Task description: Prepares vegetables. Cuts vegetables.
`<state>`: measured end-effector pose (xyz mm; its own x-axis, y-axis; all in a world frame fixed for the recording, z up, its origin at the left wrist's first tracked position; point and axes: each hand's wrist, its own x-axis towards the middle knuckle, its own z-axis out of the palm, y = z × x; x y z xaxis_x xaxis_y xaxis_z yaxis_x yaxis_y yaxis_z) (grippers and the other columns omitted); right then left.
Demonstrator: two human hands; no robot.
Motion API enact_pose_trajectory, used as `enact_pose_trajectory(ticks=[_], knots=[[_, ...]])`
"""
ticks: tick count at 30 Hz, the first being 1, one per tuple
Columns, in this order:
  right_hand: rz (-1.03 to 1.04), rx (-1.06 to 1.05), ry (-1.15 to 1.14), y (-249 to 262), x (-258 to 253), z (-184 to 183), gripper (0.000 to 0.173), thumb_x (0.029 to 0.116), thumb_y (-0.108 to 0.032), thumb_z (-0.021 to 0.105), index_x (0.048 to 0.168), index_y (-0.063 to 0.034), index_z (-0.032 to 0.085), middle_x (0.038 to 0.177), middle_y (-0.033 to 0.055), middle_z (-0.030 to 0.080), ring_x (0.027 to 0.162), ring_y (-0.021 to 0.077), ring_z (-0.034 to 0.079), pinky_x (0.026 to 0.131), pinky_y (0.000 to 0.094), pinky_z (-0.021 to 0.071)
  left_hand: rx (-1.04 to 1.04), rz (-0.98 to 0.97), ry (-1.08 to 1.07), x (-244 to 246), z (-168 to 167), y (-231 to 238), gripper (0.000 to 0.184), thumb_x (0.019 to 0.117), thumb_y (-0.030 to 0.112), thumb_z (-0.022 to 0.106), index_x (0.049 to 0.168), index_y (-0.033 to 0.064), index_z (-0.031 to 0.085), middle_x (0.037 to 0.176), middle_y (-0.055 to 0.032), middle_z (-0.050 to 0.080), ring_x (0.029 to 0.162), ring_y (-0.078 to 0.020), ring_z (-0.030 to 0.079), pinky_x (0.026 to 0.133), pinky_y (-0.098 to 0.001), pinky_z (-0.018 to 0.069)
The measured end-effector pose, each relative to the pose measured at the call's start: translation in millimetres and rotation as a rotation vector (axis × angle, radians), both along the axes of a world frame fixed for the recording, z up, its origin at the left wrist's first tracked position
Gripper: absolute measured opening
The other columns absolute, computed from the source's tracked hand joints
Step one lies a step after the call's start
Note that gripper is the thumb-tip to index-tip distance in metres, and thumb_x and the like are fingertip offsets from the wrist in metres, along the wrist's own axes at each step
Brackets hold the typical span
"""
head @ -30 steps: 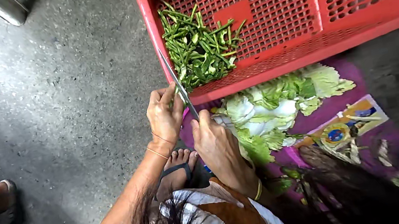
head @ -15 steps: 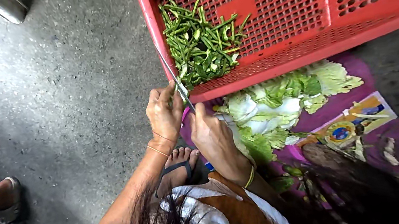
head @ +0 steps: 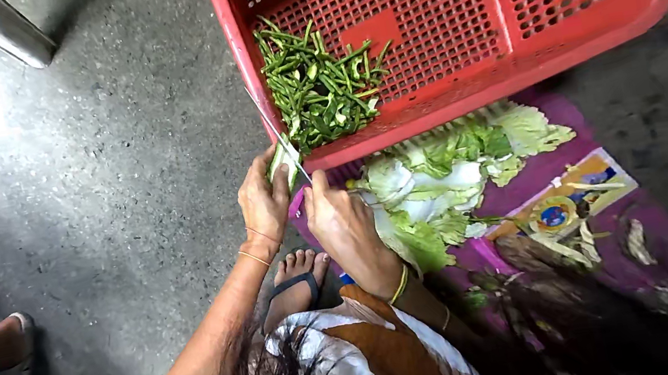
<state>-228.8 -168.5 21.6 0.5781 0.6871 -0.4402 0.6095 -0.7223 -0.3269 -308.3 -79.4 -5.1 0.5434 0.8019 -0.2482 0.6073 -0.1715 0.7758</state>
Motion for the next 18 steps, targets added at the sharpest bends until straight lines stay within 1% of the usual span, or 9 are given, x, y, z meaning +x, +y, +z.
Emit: enact_pose_trajectory(ticks=[1, 2, 6, 9, 12, 14, 15, 17, 18], knots=[[-0.001, 0.003, 0.008, -0.9, 0.1, -1.2, 0.030, 0.1096, -0.026, 0.044, 0.123, -0.0029, 0.058, 0.074, 0.0182, 0.067, 0.075, 0.0421, 0.071, 0.062, 0.0532, 0.0538, -0.004, 0.002, 0.004, 0.0, 1.9, -1.3, 0.037, 0.1057, 0.019, 0.057, 0.142, 0.0102, 0.056, 0.108, -0.0153, 0.070, 0.066, -0.0234, 0.065, 0.060, -0.0417, 0.0561], [0.001, 0.011, 0.007, -1.6, 0.0, -3.0, 0.030, 0.1096, -0.026, 0.044, 0.122, -0.0026, 0.058, 0.073, 0.0181, 0.066, 0.073, 0.0422, 0.070, 0.060, 0.0531, 0.0538, 0.005, 0.001, 0.003, -0.1, 3.0, -2.0, 0.038, 0.1055, 0.019, 0.057, 0.142, 0.0097, 0.057, 0.109, -0.0155, 0.070, 0.067, -0.0229, 0.065, 0.060, -0.0410, 0.0562], [-0.004, 0.006, 0.027, 3.4, 0.5, -4.5, 0.029, 0.1092, -0.024, 0.045, 0.124, -0.0025, 0.056, 0.075, 0.0186, 0.066, 0.074, 0.0418, 0.070, 0.061, 0.0536, 0.0535, 0.058, -0.008, -0.013, 0.9, 0.5, -1.2, 0.037, 0.1049, 0.016, 0.057, 0.141, 0.0070, 0.058, 0.115, -0.0161, 0.070, 0.074, -0.0234, 0.068, 0.067, -0.0414, 0.0584], [0.013, -0.058, 0.054, 14.8, 7.3, 1.5, 0.029, 0.1094, -0.026, 0.044, 0.127, -0.0045, 0.055, 0.078, 0.0175, 0.068, 0.078, 0.0406, 0.071, 0.063, 0.0536, 0.0547, 0.143, -0.020, -0.016, 3.8, -8.7, -6.4, 0.030, 0.1034, 0.013, 0.058, 0.132, 0.0036, 0.061, 0.114, -0.0156, 0.071, 0.089, -0.0267, 0.072, 0.077, -0.0458, 0.0596], [0.012, -0.040, 0.107, 15.4, 12.1, -0.6, 0.031, 0.1097, -0.026, 0.044, 0.128, -0.0038, 0.054, 0.080, 0.0189, 0.068, 0.079, 0.0423, 0.071, 0.065, 0.0556, 0.0545, 0.150, -0.029, -0.027, 0.8, -10.2, -8.1, 0.030, 0.1032, 0.013, 0.058, 0.131, 0.0026, 0.061, 0.113, -0.0159, 0.071, 0.090, -0.0269, 0.072, 0.079, -0.0458, 0.0593], [-0.002, 0.022, 0.182, 7.4, 22.5, -4.0, 0.032, 0.1094, -0.027, 0.045, 0.127, -0.0028, 0.056, 0.079, 0.0196, 0.067, 0.075, 0.0415, 0.070, 0.064, 0.0560, 0.0546, 0.066, -0.008, -0.091, -2.1, -4.4, -7.7, 0.033, 0.1040, 0.014, 0.058, 0.136, 0.0059, 0.060, 0.112, -0.0134, 0.072, 0.081, -0.0206, 0.071, 0.072, -0.0394, 0.0595], [-0.026, 0.043, 0.233, 2.8, 29.9, -4.5, 0.032, 0.1096, -0.030, 0.045, 0.126, -0.0036, 0.056, 0.078, 0.0188, 0.065, 0.071, 0.0390, 0.068, 0.063, 0.0555, 0.0543, 0.021, 0.013, -0.133, -3.0, -2.2, -5.7, 0.035, 0.1047, 0.017, 0.058, 0.138, 0.0085, 0.060, 0.109, -0.0119, 0.072, 0.071, -0.0175, 0.069, 0.064, -0.0359, 0.0601], [-0.121, 0.108, 0.255, -9.3, 39.4, -5.1, 0.034, 0.1091, -0.034, 0.046, 0.119, -0.0040, 0.057, 0.073, 0.0163, 0.062, 0.063, 0.0348, 0.065, 0.059, 0.0544, 0.0534, -0.050, 0.039, -0.152, -4.3, 5.1, -1.2, 0.039, 0.1059, 0.021, 0.057, 0.144, 0.0142, 0.057, 0.105, -0.0120, 0.070, 0.060, -0.0166, 0.065, 0.053, -0.0339, 0.0578], [-0.174, 0.137, 0.229, -14.1, 40.0, -2.9, 0.034, 0.1089, -0.035, 0.047, 0.120, -0.0028, 0.055, 0.074, 0.0165, 0.062, 0.064, 0.0354, 0.065, 0.060, 0.0546, 0.0532, -0.068, 0.039, -0.116, -4.8, 9.5, -0.5, 0.042, 0.1062, 0.023, 0.057, 0.147, 0.0173, 0.055, 0.104, -0.0132, 0.067, 0.059, -0.0180, 0.062, 0.051, -0.0348, 0.0563]])
